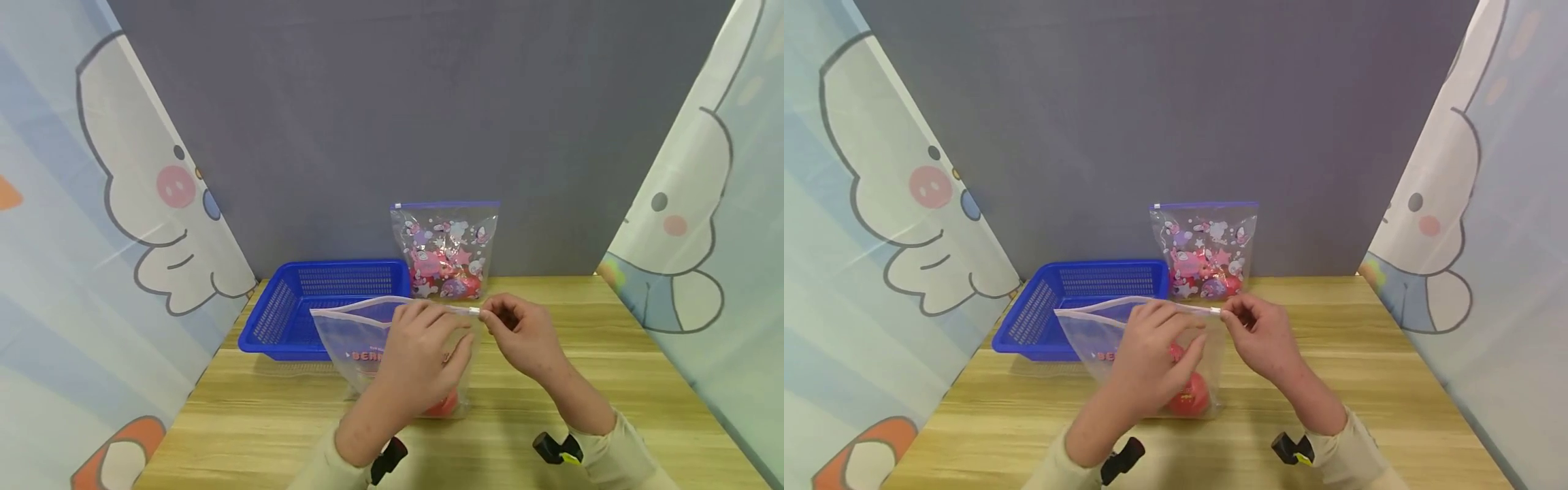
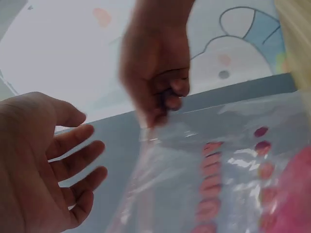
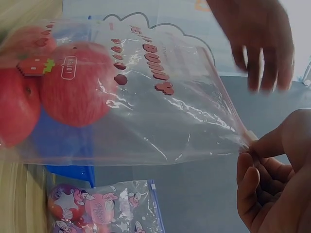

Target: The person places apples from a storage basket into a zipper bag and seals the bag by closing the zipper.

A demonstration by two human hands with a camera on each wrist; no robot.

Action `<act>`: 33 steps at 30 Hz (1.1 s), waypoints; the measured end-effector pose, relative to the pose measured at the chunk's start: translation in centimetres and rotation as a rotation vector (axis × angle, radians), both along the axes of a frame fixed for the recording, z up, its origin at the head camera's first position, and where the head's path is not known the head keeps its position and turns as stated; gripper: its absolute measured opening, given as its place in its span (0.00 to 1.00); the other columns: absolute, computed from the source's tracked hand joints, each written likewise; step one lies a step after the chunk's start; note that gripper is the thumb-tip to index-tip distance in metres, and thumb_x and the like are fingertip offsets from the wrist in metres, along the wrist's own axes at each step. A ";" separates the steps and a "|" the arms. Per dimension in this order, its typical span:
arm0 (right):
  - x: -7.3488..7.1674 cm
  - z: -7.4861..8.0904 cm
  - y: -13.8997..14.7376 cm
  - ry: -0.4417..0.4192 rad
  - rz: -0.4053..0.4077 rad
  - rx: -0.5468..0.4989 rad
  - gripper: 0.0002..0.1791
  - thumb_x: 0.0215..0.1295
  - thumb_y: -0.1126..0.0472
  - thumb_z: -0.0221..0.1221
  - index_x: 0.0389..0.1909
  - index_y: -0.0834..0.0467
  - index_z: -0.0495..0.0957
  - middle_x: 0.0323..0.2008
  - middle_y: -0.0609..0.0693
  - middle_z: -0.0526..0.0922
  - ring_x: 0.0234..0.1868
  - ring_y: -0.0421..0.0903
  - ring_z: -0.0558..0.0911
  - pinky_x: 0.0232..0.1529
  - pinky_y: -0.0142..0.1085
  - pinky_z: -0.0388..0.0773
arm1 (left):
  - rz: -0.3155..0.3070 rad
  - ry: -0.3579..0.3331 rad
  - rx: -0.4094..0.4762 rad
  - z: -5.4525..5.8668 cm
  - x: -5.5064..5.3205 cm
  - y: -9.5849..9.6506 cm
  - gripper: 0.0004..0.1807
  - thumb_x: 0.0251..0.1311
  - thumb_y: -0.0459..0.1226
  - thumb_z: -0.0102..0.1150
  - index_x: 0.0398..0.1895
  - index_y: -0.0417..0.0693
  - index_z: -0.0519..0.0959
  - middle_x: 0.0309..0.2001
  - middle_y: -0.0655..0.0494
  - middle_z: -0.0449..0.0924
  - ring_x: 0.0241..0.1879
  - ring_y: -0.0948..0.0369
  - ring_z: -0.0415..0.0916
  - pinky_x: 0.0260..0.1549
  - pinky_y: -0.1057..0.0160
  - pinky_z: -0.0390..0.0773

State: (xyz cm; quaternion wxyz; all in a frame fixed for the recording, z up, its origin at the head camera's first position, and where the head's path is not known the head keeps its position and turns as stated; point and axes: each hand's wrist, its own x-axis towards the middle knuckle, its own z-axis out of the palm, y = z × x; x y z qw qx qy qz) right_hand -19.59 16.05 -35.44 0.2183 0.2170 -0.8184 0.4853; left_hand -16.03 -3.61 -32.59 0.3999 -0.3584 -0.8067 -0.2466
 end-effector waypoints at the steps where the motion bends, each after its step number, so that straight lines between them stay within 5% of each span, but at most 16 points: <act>1: 0.0 0.0 0.1 0.011 0.006 0.002 0.03 0.64 0.69 0.62 0.33 0.58 0.80 0.23 0.46 0.76 0.17 0.41 0.69 0.16 0.32 0.67 | 0.012 -0.015 -0.025 -0.1 -0.5 0.5 0.06 0.60 0.40 0.62 0.37 0.51 0.85 0.37 0.62 0.81 0.43 0.61 0.73 0.45 0.59 0.69; 11: 0.1 -0.2 0.5 0.043 0.060 -0.014 0.06 0.64 0.73 0.61 0.32 0.59 0.81 0.23 0.49 0.78 0.17 0.39 0.69 0.16 0.31 0.68 | 0.081 -0.049 -0.180 -1.0 -3.7 2.1 0.15 0.64 0.49 0.59 0.45 0.50 0.83 0.42 0.60 0.82 0.43 0.60 0.75 0.46 0.58 0.72; 22: 0.4 -0.2 0.8 0.055 0.088 -0.014 0.07 0.62 0.74 0.61 0.32 0.58 0.80 0.21 0.46 0.76 0.17 0.40 0.69 0.16 0.31 0.67 | -0.078 -0.034 -0.151 -1.8 -5.4 1.2 0.12 0.63 0.49 0.62 0.40 0.53 0.86 0.36 0.64 0.83 0.38 0.65 0.74 0.38 0.66 0.67; 33: 0.5 -0.4 0.8 0.099 0.110 -0.027 0.08 0.63 0.73 0.61 0.32 0.56 0.81 0.21 0.44 0.75 0.17 0.40 0.69 0.16 0.31 0.67 | -0.084 0.005 -0.161 -1.9 -5.7 1.2 0.10 0.64 0.47 0.61 0.35 0.54 0.86 0.34 0.66 0.83 0.37 0.67 0.74 0.38 0.66 0.65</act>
